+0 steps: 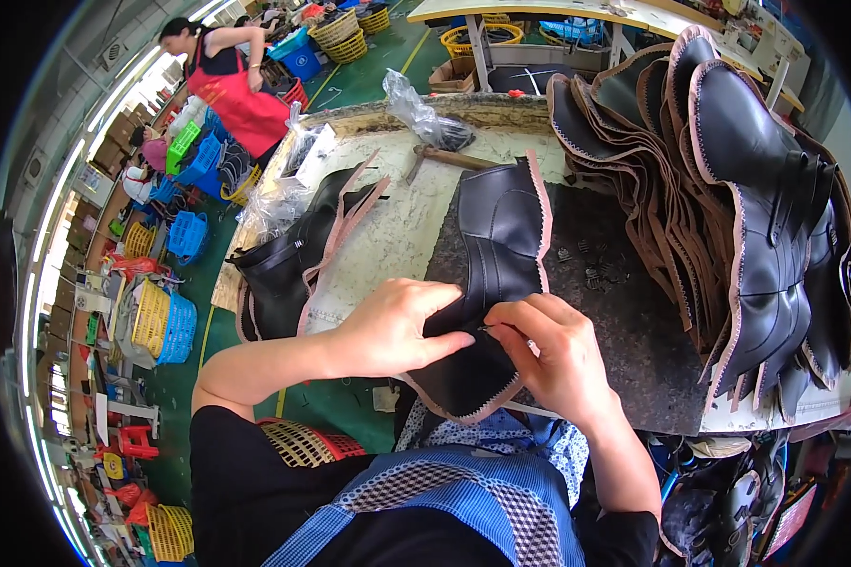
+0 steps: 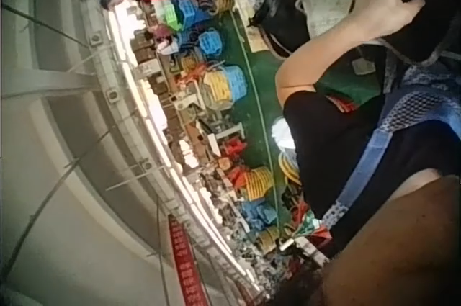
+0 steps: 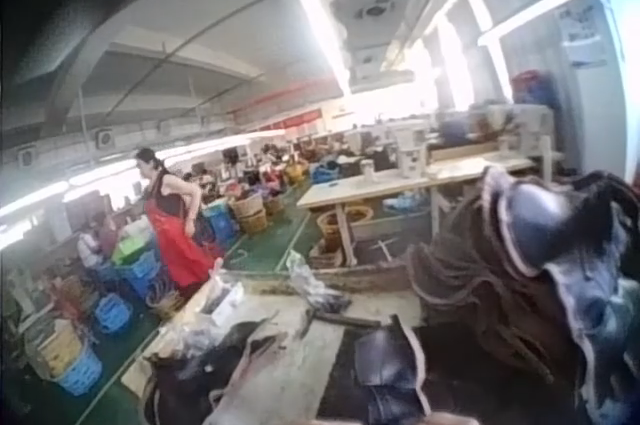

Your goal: Assembling shoe components by attaching metal pieces to leather uppers.

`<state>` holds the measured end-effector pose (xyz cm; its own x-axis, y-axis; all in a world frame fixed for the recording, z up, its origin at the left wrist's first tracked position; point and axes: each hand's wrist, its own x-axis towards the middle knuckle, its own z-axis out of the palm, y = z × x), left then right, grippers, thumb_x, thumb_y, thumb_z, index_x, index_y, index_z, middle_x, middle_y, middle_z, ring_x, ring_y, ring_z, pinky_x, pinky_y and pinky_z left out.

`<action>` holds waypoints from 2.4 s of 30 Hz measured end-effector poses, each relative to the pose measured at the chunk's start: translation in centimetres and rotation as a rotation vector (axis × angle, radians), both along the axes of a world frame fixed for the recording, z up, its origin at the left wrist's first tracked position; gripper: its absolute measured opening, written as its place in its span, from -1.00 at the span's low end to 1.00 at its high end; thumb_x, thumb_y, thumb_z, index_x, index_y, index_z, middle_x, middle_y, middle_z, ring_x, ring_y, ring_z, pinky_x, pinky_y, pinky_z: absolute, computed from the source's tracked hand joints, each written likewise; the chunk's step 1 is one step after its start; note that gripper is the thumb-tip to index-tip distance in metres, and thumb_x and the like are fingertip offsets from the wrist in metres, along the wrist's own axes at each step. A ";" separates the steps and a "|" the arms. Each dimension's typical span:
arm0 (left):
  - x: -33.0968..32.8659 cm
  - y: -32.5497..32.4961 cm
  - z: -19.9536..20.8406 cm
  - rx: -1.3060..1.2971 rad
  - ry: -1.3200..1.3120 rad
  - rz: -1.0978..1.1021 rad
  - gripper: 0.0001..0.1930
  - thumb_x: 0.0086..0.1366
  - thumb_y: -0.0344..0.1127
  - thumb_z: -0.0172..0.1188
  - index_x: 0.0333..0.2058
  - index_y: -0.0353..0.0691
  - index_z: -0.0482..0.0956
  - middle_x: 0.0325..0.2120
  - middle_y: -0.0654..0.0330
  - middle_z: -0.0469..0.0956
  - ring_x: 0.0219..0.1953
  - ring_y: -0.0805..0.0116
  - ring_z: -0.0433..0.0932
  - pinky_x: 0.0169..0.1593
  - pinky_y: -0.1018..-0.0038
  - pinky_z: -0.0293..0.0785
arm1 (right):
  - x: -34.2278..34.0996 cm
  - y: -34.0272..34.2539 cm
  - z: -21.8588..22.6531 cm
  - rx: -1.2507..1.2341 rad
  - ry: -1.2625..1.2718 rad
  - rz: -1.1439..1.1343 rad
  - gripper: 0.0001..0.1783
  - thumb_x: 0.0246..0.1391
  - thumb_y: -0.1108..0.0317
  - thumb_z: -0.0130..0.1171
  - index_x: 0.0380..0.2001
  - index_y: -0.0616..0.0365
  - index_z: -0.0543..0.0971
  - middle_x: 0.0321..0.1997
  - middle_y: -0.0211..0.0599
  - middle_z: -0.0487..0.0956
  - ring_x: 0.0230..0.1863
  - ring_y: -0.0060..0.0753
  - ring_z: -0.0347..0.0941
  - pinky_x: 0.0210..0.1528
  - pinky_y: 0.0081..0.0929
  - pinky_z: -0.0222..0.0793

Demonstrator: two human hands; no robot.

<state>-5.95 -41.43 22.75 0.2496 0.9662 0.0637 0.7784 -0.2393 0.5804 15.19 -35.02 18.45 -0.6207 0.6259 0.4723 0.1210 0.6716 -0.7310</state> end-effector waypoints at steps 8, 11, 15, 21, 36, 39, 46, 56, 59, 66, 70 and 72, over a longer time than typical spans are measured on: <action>0.6 -0.9 -3.8 0.146 -0.333 0.198 -0.60 0.09 -0.20 0.51 -0.57 -0.32 0.47 -0.72 0.03 0.48 -0.74 0.24 0.45 -0.61 0.36 0.35 | -1.5 -2.9 -4.0 -0.411 0.361 -0.123 -0.81 0.12 0.63 0.29 -0.22 0.29 0.52 -0.27 -0.38 0.58 -0.26 -0.63 0.51 -0.13 -0.66 0.44; 1.0 -1.2 -4.3 0.218 -0.405 0.227 -0.69 0.10 -0.29 0.51 -0.50 -0.34 0.54 -0.65 0.06 0.57 -0.68 0.33 0.53 -0.57 0.40 0.42 | -2.0 -3.2 -4.5 -0.482 0.429 -0.151 -0.82 0.12 0.64 0.28 -0.22 0.29 0.51 -0.27 -0.37 0.58 -0.26 -0.62 0.51 -0.13 -0.66 0.44; 1.0 -1.2 -4.7 0.224 -0.434 0.219 -0.76 0.10 -0.35 0.49 -0.40 -0.35 0.60 -0.56 0.07 0.63 -0.60 0.37 0.60 -0.50 0.44 0.48 | -2.1 -2.8 -4.8 -0.367 0.429 -0.162 -0.81 0.07 0.66 0.30 -0.25 0.30 0.53 -0.29 -0.33 0.58 -0.28 -0.61 0.50 -0.16 -0.66 0.42; 0.7 -1.2 -4.8 0.145 -0.497 0.185 -0.76 0.10 -0.35 0.49 -0.36 -0.34 0.62 -0.54 0.06 0.64 -0.55 0.30 0.65 -0.47 0.42 0.51 | -1.4 -1.8 -4.2 -0.310 0.330 -0.064 -0.83 0.04 0.66 0.33 -0.29 0.31 0.56 -0.30 -0.30 0.58 -0.32 -0.59 0.49 -0.21 -0.65 0.41; 1.0 -0.5 -4.5 0.105 -0.411 0.183 -0.75 0.10 -0.33 0.49 -0.44 -0.34 0.59 -0.61 0.08 0.59 -0.65 0.37 0.55 -0.54 0.43 0.43 | -0.5 0.2 -2.6 -0.350 0.220 -0.040 -0.86 -0.03 0.61 0.37 -0.36 0.28 0.62 -0.37 -0.29 0.63 -0.33 -0.47 0.56 -0.23 -0.55 0.44; 1.0 -0.5 -4.7 0.180 -0.313 0.162 -0.75 0.09 -0.32 0.49 -0.44 -0.33 0.59 -0.62 0.09 0.58 -0.66 0.30 0.56 -0.55 0.41 0.43 | -0.5 0.7 -2.1 -0.262 0.168 -0.028 -0.85 -0.07 0.58 0.39 -0.38 0.25 0.63 -0.38 -0.28 0.64 -0.32 -0.40 0.58 -0.23 -0.49 0.45; 1.9 -0.8 -4.9 0.372 -0.313 0.195 -0.78 0.09 -0.36 0.49 -0.39 -0.31 0.62 -0.59 0.12 0.61 -0.60 0.29 0.63 -0.53 0.42 0.49 | -1.5 -0.8 -3.5 -0.499 0.416 -0.115 -0.86 -0.03 0.59 0.40 -0.36 0.29 0.63 -0.36 -0.32 0.62 -0.36 -0.52 0.55 -0.27 -0.56 0.46; 1.4 -1.0 -5.2 0.384 -0.321 0.180 -0.76 0.06 -0.39 0.51 -0.37 -0.34 0.61 -0.58 0.09 0.62 -0.59 0.26 0.64 -0.53 0.42 0.50 | -1.2 0.2 -2.6 -0.110 0.270 -0.062 -0.85 -0.06 0.59 0.38 -0.38 0.27 0.62 -0.38 -0.29 0.62 -0.38 -0.39 0.54 -0.24 -0.47 0.46; 1.1 -0.7 -5.7 0.406 -0.284 0.158 -0.75 0.05 -0.39 0.51 -0.37 -0.32 0.61 -0.56 0.09 0.62 -0.57 0.21 0.64 -0.51 0.40 0.51 | -1.1 0.3 -2.7 -0.185 0.258 -0.037 -0.84 -0.04 0.58 0.38 -0.36 0.27 0.61 -0.39 -0.29 0.61 -0.38 -0.41 0.54 -0.24 -0.49 0.45; 1.1 -0.8 -5.3 0.291 -0.377 0.153 -0.70 0.09 -0.36 0.46 -0.21 -0.29 0.62 -0.40 0.06 0.65 -0.42 0.10 0.67 -0.35 0.33 0.57 | -0.6 0.5 -3.6 -0.416 0.172 -0.119 -0.45 -0.16 0.41 0.55 -0.09 0.21 0.51 0.05 -0.27 0.48 0.02 -0.45 0.42 -0.01 -0.51 0.35; 1.3 -1.3 -4.9 0.165 -0.377 0.134 -0.71 0.19 -0.30 0.39 -0.13 -0.23 0.62 -0.35 0.06 0.66 -0.35 0.05 0.68 -0.30 0.31 0.58 | -0.8 1.3 -4.9 -0.904 0.406 0.025 0.01 -0.32 0.37 0.66 0.21 0.36 0.30 0.13 -0.18 0.48 0.16 -0.37 0.41 0.28 -0.38 0.29; 1.2 -1.8 -5.1 0.128 -0.367 0.133 -0.72 0.21 -0.28 0.37 -0.12 -0.23 0.62 -0.36 0.06 0.67 -0.36 0.06 0.68 -0.30 0.31 0.58 | -0.6 1.4 -3.9 -1.215 0.364 0.194 -0.24 -0.27 0.46 0.62 0.07 0.35 0.49 -0.04 -0.27 0.62 0.05 -0.43 0.52 0.23 -0.40 0.37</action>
<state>-4.73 -43.22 17.64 0.0609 0.9672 0.2466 0.5540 -0.2383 0.7977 14.56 -33.59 14.53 -0.7059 0.6863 -0.1753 -0.2381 -0.4629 -0.8538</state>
